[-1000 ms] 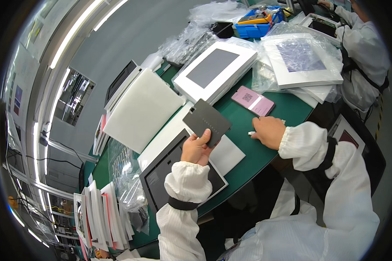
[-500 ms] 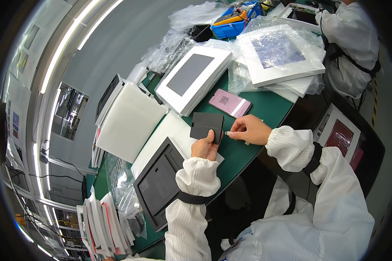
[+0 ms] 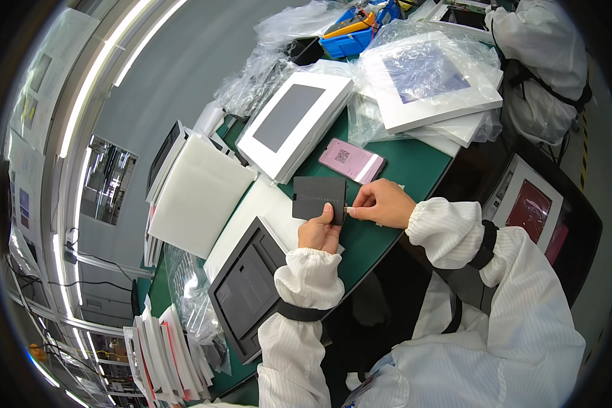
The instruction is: The recorder is assembling and inspecting white-bezeled electronic displays or monitors in a factory setting.
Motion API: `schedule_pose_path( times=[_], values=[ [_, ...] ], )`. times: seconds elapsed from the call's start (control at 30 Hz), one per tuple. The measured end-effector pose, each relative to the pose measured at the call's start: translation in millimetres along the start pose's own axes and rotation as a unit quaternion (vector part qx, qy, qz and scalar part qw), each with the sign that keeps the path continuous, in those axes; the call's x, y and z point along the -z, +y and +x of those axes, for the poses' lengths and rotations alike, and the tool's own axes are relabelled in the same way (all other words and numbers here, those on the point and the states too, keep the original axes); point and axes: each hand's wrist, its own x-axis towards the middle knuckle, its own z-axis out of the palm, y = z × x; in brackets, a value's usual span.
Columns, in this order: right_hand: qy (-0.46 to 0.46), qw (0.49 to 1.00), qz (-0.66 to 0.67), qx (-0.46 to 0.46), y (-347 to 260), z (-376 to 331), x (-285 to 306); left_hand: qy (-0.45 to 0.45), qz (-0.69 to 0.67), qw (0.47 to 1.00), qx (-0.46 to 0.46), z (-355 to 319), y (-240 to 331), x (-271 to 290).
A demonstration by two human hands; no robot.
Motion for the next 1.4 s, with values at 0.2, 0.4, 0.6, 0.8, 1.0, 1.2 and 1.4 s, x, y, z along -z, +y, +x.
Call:
schedule_pose_path(
  times=[0.2, 0.4, 0.6, 0.8, 1.0, 1.2, 1.4],
  values=[
    [0.021, 0.998, -0.034, 0.056, 13.9, 5.0, -4.7, 0.03, 0.032, 0.997, -0.061, -9.8, -5.1, -9.5],
    [0.005, 0.999, -0.021, 0.025, 6.6, 4.6, -5.0, 0.06, 0.029, 0.993, -0.102, -11.4, -9.7, -12.4],
    [0.017, 0.998, -0.045, 0.035, 7.1, 5.0, -4.5, 0.081, 0.044, 0.989, -0.114, -6.4, -17.5, -11.6],
    [0.097, 0.954, -0.25, 0.136, 6.6, 0.6, -12.0, 0.052, 0.051, 0.993, -0.091, -4.7, -16.5, -5.7],
    [0.092, 0.956, -0.261, 0.097, 5.3, 7.4, -19.6, -0.014, 0.016, 1.0, -0.002, -17.5, -3.5, 16.6],
    [0.175, 0.922, -0.3, 0.171, -2.6, -4.5, -20.6, -0.116, 0.131, 0.979, -0.1, -129.3, 45.7, 57.6],
    [-0.123, 0.918, -0.233, 0.297, -40.0, -31.3, -75.0, 0.315, 0.587, 0.686, -0.292, -206.1, 98.8, 230.1]
  ],
)
